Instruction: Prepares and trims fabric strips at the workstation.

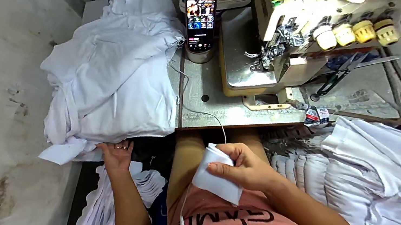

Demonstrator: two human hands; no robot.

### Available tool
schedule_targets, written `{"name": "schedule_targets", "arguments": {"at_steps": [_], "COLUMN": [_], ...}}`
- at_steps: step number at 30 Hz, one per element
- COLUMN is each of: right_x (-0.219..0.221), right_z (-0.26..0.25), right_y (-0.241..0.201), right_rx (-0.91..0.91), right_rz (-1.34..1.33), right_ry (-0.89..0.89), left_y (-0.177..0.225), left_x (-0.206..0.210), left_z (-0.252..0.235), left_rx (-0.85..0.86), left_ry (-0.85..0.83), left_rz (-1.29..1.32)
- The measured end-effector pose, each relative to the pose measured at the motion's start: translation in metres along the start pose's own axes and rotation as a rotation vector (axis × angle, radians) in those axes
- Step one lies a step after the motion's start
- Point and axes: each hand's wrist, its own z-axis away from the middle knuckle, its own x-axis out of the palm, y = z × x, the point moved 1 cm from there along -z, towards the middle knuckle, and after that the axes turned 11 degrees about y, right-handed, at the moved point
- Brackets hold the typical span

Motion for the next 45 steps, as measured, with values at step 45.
{"name": "schedule_targets", "arguments": {"at_steps": [45], "right_x": [0.014], "right_z": [-0.010], "right_y": [0.006], "right_rx": [0.186], "right_rz": [0.067], "right_ry": [-0.027], "left_y": [0.016], "left_x": [0.092], "left_z": [0.128], "left_rx": [-0.114], "left_ry": [-0.708], "left_rz": [0.359]}}
